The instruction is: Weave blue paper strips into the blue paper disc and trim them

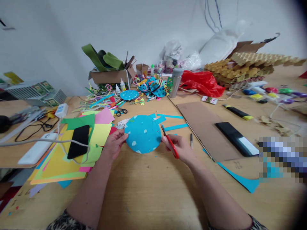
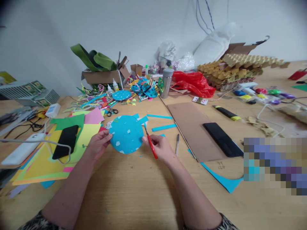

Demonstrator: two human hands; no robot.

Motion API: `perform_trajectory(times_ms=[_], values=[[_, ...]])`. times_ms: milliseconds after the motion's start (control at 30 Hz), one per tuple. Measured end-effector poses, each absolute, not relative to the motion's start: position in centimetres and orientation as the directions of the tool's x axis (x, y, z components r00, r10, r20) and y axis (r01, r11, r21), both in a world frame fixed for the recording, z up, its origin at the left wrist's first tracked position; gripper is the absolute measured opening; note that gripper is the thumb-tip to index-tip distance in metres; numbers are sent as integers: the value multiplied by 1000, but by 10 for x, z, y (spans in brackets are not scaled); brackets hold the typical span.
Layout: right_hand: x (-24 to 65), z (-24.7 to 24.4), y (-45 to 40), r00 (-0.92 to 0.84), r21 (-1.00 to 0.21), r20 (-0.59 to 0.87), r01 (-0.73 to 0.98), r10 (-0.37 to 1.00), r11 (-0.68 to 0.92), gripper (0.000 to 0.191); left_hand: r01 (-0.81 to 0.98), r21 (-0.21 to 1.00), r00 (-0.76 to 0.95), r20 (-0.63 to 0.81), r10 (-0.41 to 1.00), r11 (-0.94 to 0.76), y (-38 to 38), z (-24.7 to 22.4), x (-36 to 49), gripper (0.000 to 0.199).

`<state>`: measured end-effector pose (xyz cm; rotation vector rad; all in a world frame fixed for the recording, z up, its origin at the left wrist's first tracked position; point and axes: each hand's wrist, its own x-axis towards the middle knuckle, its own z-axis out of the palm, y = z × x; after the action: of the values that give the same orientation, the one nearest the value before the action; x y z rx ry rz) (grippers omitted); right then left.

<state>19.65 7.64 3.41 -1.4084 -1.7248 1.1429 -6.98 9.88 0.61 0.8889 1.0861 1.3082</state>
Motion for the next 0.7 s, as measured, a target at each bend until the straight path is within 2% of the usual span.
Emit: perform_trajectory(times_ms=[167, 700], values=[[196, 36, 76, -219, -898, -92, 439, 971, 14, 54, -265, 960, -43, -109, 993, 94, 99, 5, -69, 30], [200, 30, 78, -279, -922, -82, 387, 957, 34, 51, -203, 969, -13, -148, 989, 142, 97, 7, -68, 31]])
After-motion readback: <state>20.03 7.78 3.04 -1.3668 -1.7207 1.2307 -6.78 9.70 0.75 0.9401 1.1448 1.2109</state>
